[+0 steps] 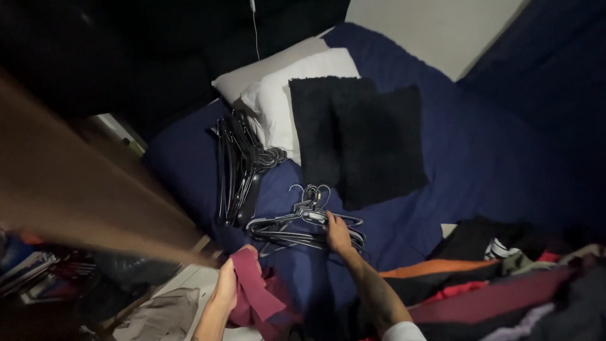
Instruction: Removing multiple items of clothing from hangers in a closet and laying them out on a bed.
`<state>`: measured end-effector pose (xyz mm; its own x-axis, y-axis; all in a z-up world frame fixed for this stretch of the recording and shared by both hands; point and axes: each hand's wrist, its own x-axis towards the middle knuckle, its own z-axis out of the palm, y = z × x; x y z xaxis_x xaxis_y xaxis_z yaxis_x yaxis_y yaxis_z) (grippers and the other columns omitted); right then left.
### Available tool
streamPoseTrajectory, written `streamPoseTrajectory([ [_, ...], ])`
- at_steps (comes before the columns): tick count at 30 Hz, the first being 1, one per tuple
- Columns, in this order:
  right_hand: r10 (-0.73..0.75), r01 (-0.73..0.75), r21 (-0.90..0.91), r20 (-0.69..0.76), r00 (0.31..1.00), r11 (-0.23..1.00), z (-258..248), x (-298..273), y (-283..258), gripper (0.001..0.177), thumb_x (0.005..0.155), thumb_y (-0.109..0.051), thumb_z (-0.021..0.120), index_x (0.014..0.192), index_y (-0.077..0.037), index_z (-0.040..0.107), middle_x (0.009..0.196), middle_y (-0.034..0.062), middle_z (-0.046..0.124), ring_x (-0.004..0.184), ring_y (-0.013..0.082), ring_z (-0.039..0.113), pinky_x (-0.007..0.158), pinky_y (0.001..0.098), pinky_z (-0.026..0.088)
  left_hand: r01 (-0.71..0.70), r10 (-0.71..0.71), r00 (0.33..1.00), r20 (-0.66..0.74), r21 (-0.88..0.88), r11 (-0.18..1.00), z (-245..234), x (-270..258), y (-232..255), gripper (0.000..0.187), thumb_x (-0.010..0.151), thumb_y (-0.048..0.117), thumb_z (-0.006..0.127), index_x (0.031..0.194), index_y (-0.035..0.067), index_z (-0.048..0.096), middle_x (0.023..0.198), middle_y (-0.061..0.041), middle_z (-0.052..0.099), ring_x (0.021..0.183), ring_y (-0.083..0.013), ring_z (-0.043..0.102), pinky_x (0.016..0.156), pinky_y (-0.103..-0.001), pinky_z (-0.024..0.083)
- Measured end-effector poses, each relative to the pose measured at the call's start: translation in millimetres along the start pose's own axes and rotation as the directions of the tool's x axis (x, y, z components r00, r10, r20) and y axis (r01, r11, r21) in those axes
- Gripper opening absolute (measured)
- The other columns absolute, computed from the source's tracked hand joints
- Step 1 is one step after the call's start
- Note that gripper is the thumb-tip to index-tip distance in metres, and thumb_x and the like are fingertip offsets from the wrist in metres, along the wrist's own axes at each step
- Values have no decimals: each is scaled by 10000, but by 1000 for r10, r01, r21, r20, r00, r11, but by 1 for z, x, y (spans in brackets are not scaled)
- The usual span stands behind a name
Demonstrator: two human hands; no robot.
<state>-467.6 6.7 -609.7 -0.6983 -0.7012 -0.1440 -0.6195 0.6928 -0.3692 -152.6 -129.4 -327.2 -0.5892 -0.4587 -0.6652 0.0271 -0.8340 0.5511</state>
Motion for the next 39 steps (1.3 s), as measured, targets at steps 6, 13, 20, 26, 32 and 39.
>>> streamPoseTrajectory([
  [6, 18, -18, -17, 15, 1000, 1000, 58, 37, 8, 642, 974, -328, 616, 1552, -220, 360, 1509, 175, 445, 1441, 425, 341, 1174, 586, 283, 67, -74, 993, -97, -77, 995, 11, 32, -3, 176, 849, 317, 663, 839, 144, 632, 604, -77, 525, 501, -216, 500, 530, -401, 506],
  [13, 246, -221, -148, 184, 952, 964, 18, 23, -36, 772, 1050, -293, 579, 1657, -230, 106, 1643, 213, 270, 1565, 383, 177, 1244, 538, 221, -409, 389, 912, 133, 202, 890, 21, 20, -5, 201, 908, 70, 557, 843, -45, 708, 789, -143, 563, 763, -263, 586, 900, -381, 531],
  [20, -364, -285, 915, 379, 851, 287, -90, -88, -132, 619, 994, -216, 643, 1552, -54, 428, 1407, 177, 580, 1285, 251, 566, 1098, 441, 465, -447, 426, 894, 135, 265, 854, 8, 49, -28, 272, 850, 72, 540, 1062, -19, 685, 1030, -170, 610, 1007, -268, 598, 1018, -376, 443],
  [26, -559, -84, 914, 313, 768, 397, -84, -163, -139, 730, 717, 10, 854, 1400, -88, 615, 1249, 165, 697, 1139, 241, 655, 941, 446, 547, -583, 499, 801, 330, 244, 775, 52, -49, -3, 246, 767, 73, 520, 915, 30, 712, 849, -145, 676, 814, -228, 654, 801, -322, 521],
  [32, -603, 19, 1000, -27, 797, -19, -152, -269, -177, 834, 776, -41, 752, 1544, -28, 427, 1471, 237, 540, 1340, 324, 529, 1098, 526, 434, -815, 665, 577, 474, 285, 504, 45, -127, 15, 335, 713, 66, 535, 946, 66, 776, 846, -68, 683, 861, -162, 619, 826, -307, 516],
  [39, -460, 526, 718, -317, 830, 455, -227, -361, -257, 121, 851, -95, 836, 959, -69, 788, 803, 96, 763, 754, 163, 670, 704, 398, 567, -865, 666, 469, 580, 148, 480, 45, -236, -7, 436, 738, -23, 514, 1080, 30, 780, 1000, -93, 741, 1014, -153, 633, 961, -348, 531],
])
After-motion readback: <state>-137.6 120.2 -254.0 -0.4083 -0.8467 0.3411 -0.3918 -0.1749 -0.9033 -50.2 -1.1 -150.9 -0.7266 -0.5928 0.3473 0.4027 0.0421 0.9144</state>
